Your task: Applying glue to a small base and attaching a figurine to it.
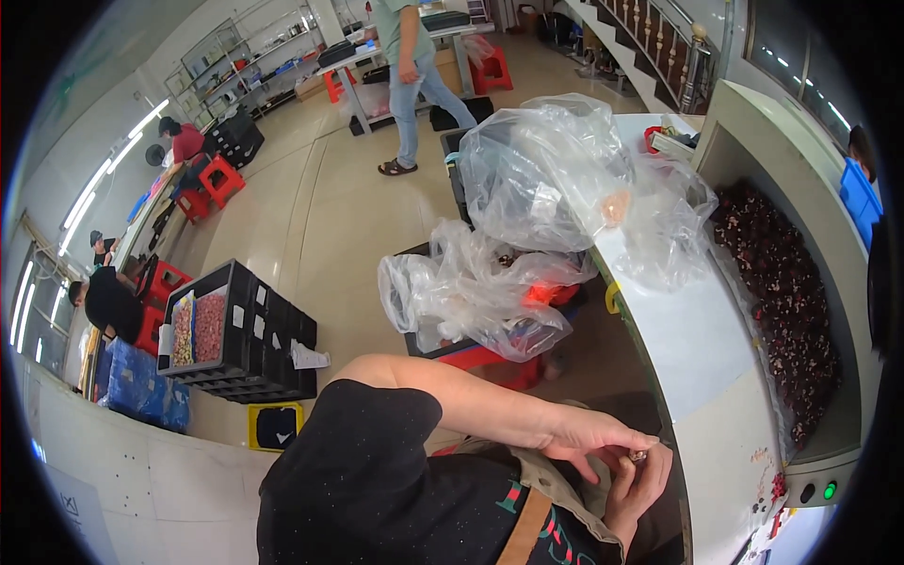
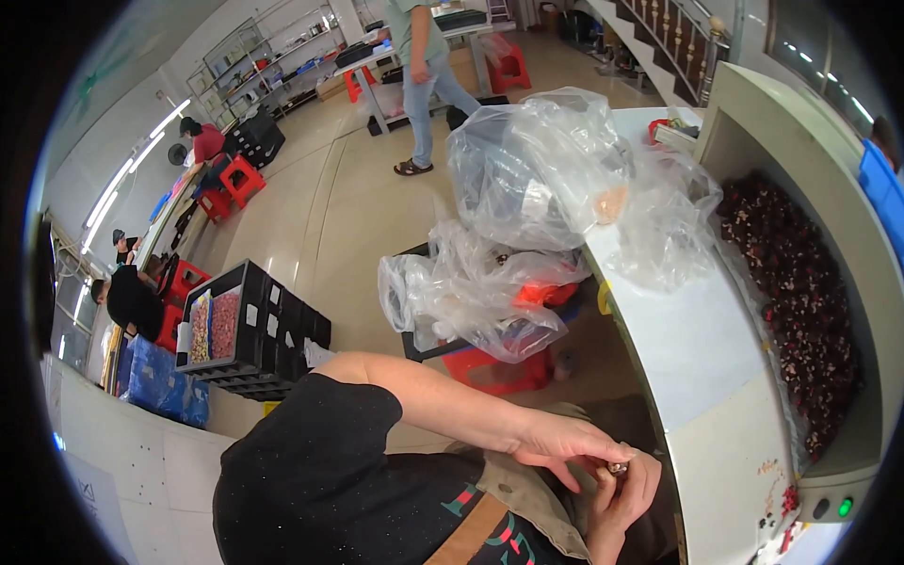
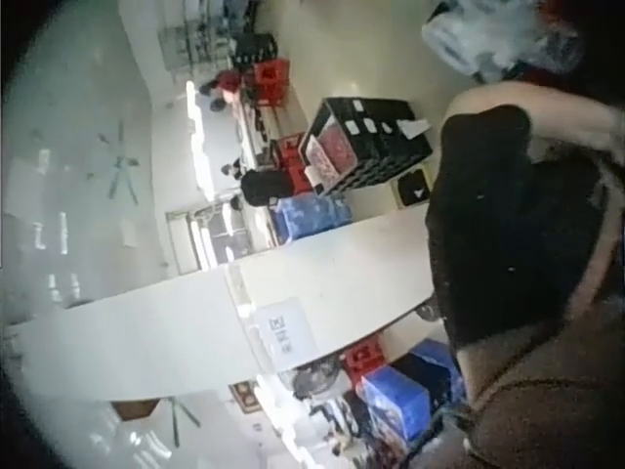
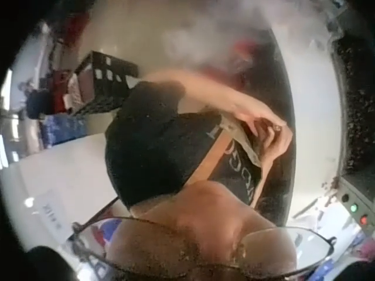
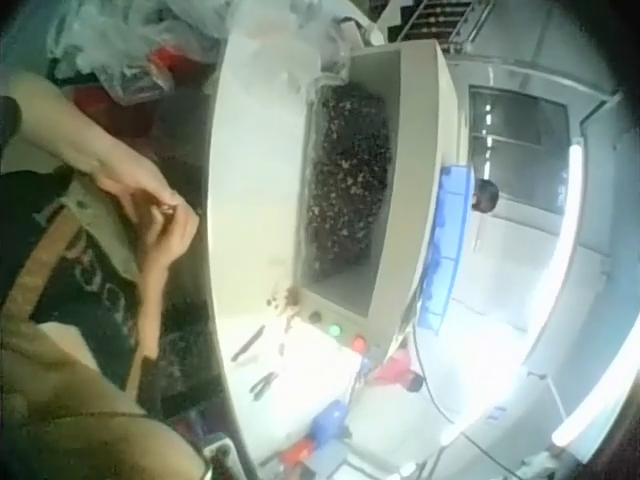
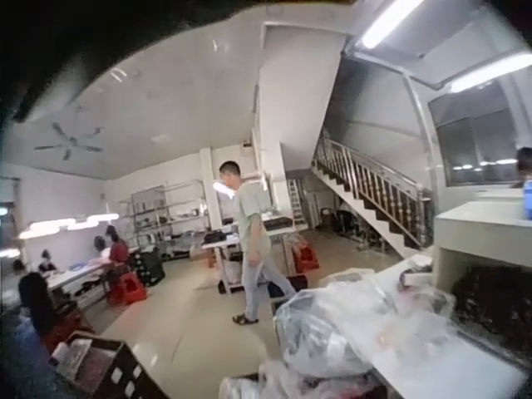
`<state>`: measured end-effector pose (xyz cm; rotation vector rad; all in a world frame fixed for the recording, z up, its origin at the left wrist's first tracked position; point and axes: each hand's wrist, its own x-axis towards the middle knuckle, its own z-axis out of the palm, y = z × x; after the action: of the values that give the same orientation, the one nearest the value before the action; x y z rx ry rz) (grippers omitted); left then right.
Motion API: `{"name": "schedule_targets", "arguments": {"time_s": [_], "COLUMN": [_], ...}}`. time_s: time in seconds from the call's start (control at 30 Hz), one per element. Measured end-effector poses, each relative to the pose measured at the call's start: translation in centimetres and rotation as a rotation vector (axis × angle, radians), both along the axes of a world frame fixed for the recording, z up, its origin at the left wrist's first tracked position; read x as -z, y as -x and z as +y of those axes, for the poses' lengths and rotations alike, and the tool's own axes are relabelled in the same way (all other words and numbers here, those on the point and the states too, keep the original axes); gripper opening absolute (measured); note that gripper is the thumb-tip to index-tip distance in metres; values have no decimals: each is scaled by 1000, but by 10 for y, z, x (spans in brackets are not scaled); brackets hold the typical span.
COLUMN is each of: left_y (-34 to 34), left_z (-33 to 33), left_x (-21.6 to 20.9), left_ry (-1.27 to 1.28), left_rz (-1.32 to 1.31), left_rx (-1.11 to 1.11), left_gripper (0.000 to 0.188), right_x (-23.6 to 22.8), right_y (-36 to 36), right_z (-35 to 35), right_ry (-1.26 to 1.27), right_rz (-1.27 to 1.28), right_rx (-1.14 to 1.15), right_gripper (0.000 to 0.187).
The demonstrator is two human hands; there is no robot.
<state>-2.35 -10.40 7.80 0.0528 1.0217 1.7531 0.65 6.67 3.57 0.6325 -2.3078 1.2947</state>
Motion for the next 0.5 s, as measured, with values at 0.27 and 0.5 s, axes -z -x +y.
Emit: {"name": "schedule_targets", "arguments": {"time_s": [0.27, 0.5], "left_y": [-3, -10], "left_z": [-4, -13], "left_x": [1, 7], "left_ry": [-30, -43], "left_rz": [-1, -16], "left_rx": [-51, -77], "left_gripper": [60, 66], "right_x": [1, 9], "right_y": [2, -1], "right_z": [-7, -11], "right_ry": [-45, -57], "right_rz": [57, 6], "right_rx": [-10, -39], "right_gripper": [26, 30]}}
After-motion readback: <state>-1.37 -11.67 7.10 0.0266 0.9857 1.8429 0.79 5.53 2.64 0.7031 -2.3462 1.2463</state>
